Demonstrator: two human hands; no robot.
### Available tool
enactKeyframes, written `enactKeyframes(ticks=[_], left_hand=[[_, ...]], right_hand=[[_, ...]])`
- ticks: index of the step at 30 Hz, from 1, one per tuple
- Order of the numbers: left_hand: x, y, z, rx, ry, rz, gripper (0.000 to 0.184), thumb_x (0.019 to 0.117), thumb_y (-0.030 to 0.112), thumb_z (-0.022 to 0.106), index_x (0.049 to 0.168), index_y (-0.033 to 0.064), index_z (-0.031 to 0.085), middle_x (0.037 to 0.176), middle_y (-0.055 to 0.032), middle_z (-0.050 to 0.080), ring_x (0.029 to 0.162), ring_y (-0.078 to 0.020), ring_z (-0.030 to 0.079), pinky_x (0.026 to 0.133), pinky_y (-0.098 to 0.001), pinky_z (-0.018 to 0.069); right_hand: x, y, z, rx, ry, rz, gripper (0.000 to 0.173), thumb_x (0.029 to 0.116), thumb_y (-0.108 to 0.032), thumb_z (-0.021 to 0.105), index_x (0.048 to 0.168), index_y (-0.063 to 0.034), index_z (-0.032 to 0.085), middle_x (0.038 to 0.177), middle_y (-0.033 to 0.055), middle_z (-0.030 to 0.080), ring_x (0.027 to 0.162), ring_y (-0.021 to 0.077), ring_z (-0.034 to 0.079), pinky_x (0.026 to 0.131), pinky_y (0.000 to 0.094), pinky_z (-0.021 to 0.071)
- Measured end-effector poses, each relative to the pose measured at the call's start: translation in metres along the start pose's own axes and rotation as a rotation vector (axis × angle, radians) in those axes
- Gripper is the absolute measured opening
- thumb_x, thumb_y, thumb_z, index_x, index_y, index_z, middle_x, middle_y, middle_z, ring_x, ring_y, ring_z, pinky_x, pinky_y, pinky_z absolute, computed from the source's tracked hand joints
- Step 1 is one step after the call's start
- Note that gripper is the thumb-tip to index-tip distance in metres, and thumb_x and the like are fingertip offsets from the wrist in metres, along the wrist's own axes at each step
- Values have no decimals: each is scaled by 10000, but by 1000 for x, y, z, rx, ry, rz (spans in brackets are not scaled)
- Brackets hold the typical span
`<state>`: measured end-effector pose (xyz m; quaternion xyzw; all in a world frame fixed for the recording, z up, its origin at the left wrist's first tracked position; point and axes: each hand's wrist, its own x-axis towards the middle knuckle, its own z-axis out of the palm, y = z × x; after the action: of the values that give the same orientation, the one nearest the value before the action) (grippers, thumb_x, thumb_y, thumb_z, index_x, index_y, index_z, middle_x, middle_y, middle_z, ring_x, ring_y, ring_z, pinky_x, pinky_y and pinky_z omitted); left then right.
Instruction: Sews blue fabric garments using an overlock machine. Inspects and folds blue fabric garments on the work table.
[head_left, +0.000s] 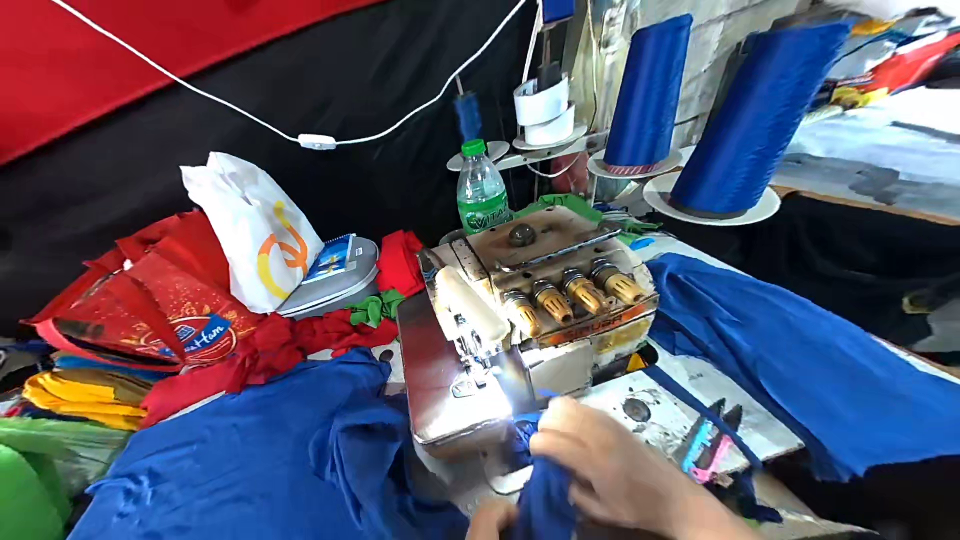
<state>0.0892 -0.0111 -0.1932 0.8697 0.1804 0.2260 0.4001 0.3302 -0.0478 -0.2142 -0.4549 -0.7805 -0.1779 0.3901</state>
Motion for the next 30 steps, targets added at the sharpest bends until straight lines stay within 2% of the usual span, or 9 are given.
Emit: enactKeyframes(ticks=[2, 6, 8, 12, 16, 21, 24, 27, 30], left_hand=[[22, -3, 26, -50, 144, -52, 717, 878, 313, 772, 1317, -176, 485, 1155, -272, 658, 1067, -271, 670, 962, -419, 541], [39, -12, 31, 36, 220, -80, 364, 892, 97, 710, 1203, -84, 660, 1038, -194, 738, 961, -241, 730, 902, -410, 579], [37, -15, 26, -76, 292, -131, 287, 963, 117, 621, 1186, -60, 654, 1028, -141, 728, 964, -157, 708, 908, -351, 570], [22, -15, 16, -559, 519, -271, 412, 1065, 157, 429, 1402, -75, 483, 1232, -108, 662, 1121, -76, 642, 1016, -273, 520], [23, 17, -2, -720, 741, -248, 395, 1088, 189, 382, 1396, -35, 489, 1218, -86, 657, 1106, -84, 644, 989, -280, 533], [22, 87, -66, -584, 675, 170, 273, 1056, 202, 509, 1315, 158, 584, 1158, 23, 712, 1065, -88, 685, 951, -318, 581], [16, 125, -100, -458, 687, 313, 233, 1059, 161, 523, 1285, 164, 580, 1126, 35, 712, 1020, -77, 698, 900, -292, 601], [-2, 137, -124, -338, 788, 382, 267, 1035, 88, 546, 1289, 157, 585, 1122, 54, 715, 1012, -66, 701, 894, -266, 601], [-26, 127, -141, -279, 873, 388, 312, 1008, 35, 557, 1300, 145, 552, 1151, 50, 701, 1049, -74, 689, 931, -276, 585]], right_hand=[[-3, 16, -8, -38, 33, 74, 233, 963, -229, 517, 1047, -118, 703, 906, 85, 673, 903, 246, 665, 823, 379, 557], [-19, -4, -1, -26, 170, 390, 337, 861, -117, 572, 1168, -73, 702, 1113, 119, 697, 1093, 252, 657, 944, 397, 546], [-34, -13, 11, 54, 268, 555, 272, 911, -121, 579, 1140, -1, 665, 1087, 143, 692, 1027, 217, 669, 905, 349, 564], [-43, -16, 18, 234, 383, 767, 283, 954, -111, 565, 1156, 83, 605, 1032, 188, 666, 955, 234, 673, 848, 393, 577], [-42, -23, 15, 288, 352, 636, 444, 1004, -324, 594, 1210, 69, 595, 1080, 180, 680, 1020, 231, 667, 899, 411, 560], [4, -84, 16, 607, 263, 397, 665, 903, -560, 709, 1371, -122, 534, 1277, 37, 642, 1212, 79, 594, 1036, 315, 509], [28, -105, 16, 676, 186, 499, 779, 831, -459, 817, 1421, -53, 509, 1305, 95, 625, 1209, 111, 602, 1018, 322, 532], [42, -102, 2, 644, 198, 608, 693, 783, -173, 847, 1385, -46, 526, 1281, 131, 622, 1099, 161, 651, 878, 324, 583], [50, -88, -17, 642, -4, 648, 562, 830, -44, 792, 1352, -66, 586, 1210, 104, 643, 986, 155, 670, 835, 322, 588]])
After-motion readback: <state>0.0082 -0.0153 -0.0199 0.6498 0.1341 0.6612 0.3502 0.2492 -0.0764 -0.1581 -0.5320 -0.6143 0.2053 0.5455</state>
